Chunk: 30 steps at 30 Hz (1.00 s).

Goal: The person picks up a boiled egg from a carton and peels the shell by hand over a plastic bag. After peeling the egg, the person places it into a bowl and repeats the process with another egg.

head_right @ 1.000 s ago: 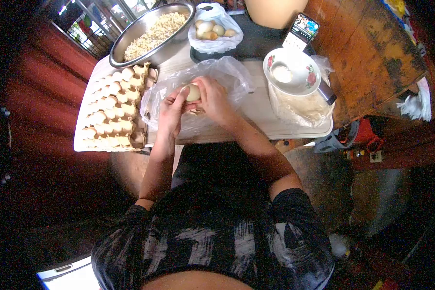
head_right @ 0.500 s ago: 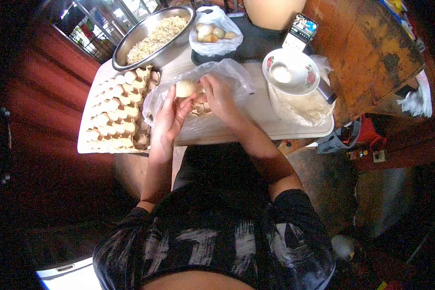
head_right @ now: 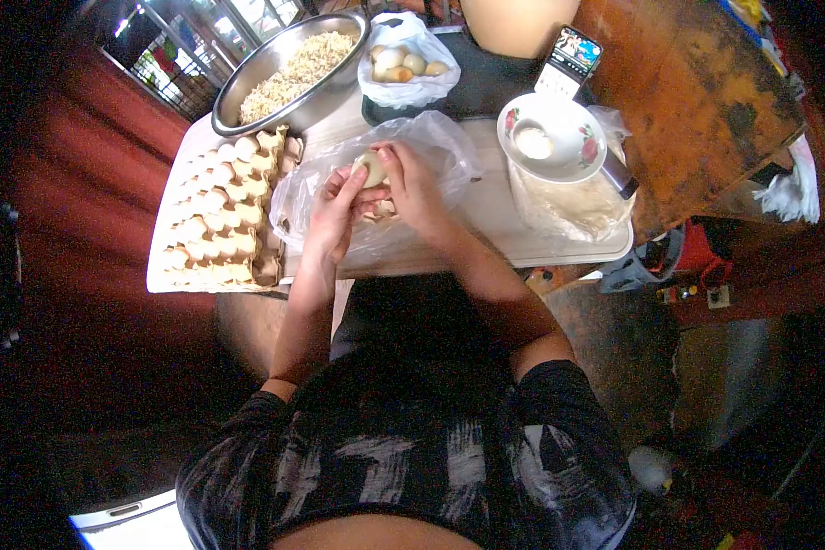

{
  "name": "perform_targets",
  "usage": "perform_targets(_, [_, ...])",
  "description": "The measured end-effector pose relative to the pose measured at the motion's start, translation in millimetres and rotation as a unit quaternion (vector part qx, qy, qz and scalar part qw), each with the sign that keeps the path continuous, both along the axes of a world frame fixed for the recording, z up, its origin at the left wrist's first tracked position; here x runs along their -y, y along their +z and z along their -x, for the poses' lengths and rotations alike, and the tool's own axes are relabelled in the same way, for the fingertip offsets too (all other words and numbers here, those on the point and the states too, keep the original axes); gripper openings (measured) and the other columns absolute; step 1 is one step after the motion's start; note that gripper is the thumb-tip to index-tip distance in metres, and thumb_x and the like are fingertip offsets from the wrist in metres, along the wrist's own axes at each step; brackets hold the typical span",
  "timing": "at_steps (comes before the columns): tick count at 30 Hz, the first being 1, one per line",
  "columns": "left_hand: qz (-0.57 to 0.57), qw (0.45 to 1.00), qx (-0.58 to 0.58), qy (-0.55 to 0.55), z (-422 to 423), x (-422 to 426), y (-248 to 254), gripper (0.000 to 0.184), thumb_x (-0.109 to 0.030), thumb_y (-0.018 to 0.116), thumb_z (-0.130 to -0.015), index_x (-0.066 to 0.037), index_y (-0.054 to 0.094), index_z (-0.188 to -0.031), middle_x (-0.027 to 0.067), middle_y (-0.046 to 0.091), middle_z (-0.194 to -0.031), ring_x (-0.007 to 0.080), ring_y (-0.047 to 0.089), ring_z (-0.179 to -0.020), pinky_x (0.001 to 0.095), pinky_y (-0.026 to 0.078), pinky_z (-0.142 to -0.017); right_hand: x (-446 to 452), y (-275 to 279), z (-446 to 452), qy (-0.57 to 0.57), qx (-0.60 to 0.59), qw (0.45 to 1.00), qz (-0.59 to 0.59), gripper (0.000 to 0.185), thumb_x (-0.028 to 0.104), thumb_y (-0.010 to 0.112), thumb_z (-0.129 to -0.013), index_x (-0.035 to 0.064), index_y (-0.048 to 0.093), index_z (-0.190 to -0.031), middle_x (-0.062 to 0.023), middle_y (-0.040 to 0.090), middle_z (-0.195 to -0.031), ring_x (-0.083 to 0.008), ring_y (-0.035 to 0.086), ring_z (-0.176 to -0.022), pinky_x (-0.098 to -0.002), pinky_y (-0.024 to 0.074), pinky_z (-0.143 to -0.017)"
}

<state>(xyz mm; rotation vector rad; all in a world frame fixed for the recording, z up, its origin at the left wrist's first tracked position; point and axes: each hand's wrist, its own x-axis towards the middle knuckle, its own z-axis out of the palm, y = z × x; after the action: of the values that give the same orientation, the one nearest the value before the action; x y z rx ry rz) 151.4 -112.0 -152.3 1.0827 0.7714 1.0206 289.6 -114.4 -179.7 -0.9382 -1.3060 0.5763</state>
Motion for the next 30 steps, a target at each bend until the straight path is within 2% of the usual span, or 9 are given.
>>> perform_targets(4, [0.030, 0.999, 0.019, 0.002, 5, -2, 2, 0.034, -0.024, 0.064, -0.089, -0.002, 0.053, -0.112, 0.0089, 0.064, -0.098, 0.0176, 0.067, -0.082, 0.0233, 0.050, -0.063, 2, 6, -4, -0.002, -0.021, 1.000, 0.006, 0.028, 0.022, 0.042, -0.099, 0.0004, 0.059, -0.103, -0.0140, 0.062, -0.095, -0.0224, 0.059, -0.087, -0.0327, 0.0455, -0.079])
perform_targets(6, [0.023, 0.998, 0.024, 0.061, 7, -1, 0, 0.035, -0.023, 0.064, -0.089, -0.002, 0.052, -0.115, 0.0093, 0.064, -0.100, 0.0173, 0.066, -0.083, 0.0229, 0.050, -0.065, -1, 4, -4, 0.004, -0.037, 0.999, 0.010, 0.028, 0.022, 0.042, -0.099, 0.0006, 0.059, -0.103, -0.0125, 0.062, -0.093, -0.0203, 0.058, -0.085, -0.0315, 0.0458, -0.076])
perform_targets(13, [0.039, 0.998, 0.025, 0.047, 13, -1, 3, 0.037, -0.022, 0.063, -0.089, -0.001, 0.051, -0.117, 0.0091, 0.064, -0.101, 0.0159, 0.066, -0.083, 0.0225, 0.050, -0.067, 2, 7, -5, 0.055, -0.047, 0.997, 0.018, 0.026, 0.023, 0.044, -0.098, 0.0023, 0.060, -0.103, -0.0063, 0.060, -0.089, -0.0122, 0.055, -0.079, -0.0262, 0.0466, -0.068])
perform_targets(17, [0.019, 1.000, -0.005, 0.013, 19, -4, -5, 0.032, -0.021, 0.061, -0.090, -0.003, 0.053, -0.115, 0.0073, 0.065, -0.099, 0.0148, 0.066, -0.082, 0.0222, 0.052, -0.065, 0, 6, -5, 0.075, -0.084, 0.993, 0.034, 0.026, 0.023, 0.045, -0.098, 0.0030, 0.060, -0.102, -0.0056, 0.061, -0.089, -0.0117, 0.055, -0.080, -0.0256, 0.0460, -0.070])
perform_targets(20, [0.078, 0.996, 0.052, 0.010, 23, -6, -1, 0.033, -0.022, 0.064, -0.088, -0.003, 0.054, -0.113, 0.0071, 0.065, -0.097, 0.0159, 0.066, -0.084, 0.0249, 0.053, -0.067, -5, 1, -6, 0.014, -0.047, 0.999, 0.008, 0.023, 0.023, 0.053, -0.094, 0.0038, 0.060, -0.104, -0.0068, 0.061, -0.094, -0.0160, 0.057, -0.083, -0.0283, 0.0458, -0.074])
perform_targets(22, [0.115, 0.989, 0.090, 0.007, 23, -6, 1, 0.033, -0.022, 0.064, -0.088, -0.004, 0.054, -0.113, 0.0073, 0.065, -0.096, 0.0162, 0.066, -0.083, 0.0258, 0.054, -0.069, -3, 5, -9, -0.094, 0.215, 0.967, -0.100, 0.030, 0.026, 0.062, -0.086, 0.0045, 0.060, -0.106, -0.0087, 0.061, -0.100, -0.0232, 0.057, -0.090, -0.0347, 0.0426, -0.084])
perform_targets(25, [0.144, 0.980, 0.133, -0.018, 23, -6, 2, 0.031, -0.021, 0.064, -0.087, -0.004, 0.053, -0.111, 0.0077, 0.065, -0.096, 0.0174, 0.067, -0.082, 0.0279, 0.055, -0.072, 0, 10, -4, -0.140, 0.245, 0.944, -0.174, 0.039, 0.031, 0.067, -0.079, 0.0056, 0.060, -0.108, -0.0094, 0.059, -0.103, -0.0279, 0.055, -0.095, -0.0400, 0.0378, -0.088])
perform_targets(28, [0.136, 0.981, 0.135, -0.016, 22, -9, -4, 0.028, -0.021, 0.064, -0.088, -0.005, 0.054, -0.108, 0.0084, 0.065, -0.094, 0.0188, 0.067, -0.083, 0.0292, 0.056, -0.074, 4, 13, -2, -0.127, 0.270, 0.940, -0.165, 0.041, 0.034, 0.067, -0.078, 0.0060, 0.061, -0.108, -0.0083, 0.060, -0.097, -0.0261, 0.054, -0.094, -0.0405, 0.0350, -0.086])
perform_targets(30, [0.122, 0.986, 0.111, -0.018, 17, -9, -4, 0.029, -0.023, 0.055, -0.093, -0.002, 0.053, -0.113, 0.0128, 0.065, -0.099, 0.0223, 0.067, -0.087, 0.0312, 0.056, -0.079, 4, 9, -2, -0.128, 0.279, 0.939, -0.155, 0.040, 0.034, 0.067, -0.079, 0.0060, 0.061, -0.107, -0.0081, 0.059, -0.094, -0.0261, 0.054, -0.091, -0.0401, 0.0353, -0.084])
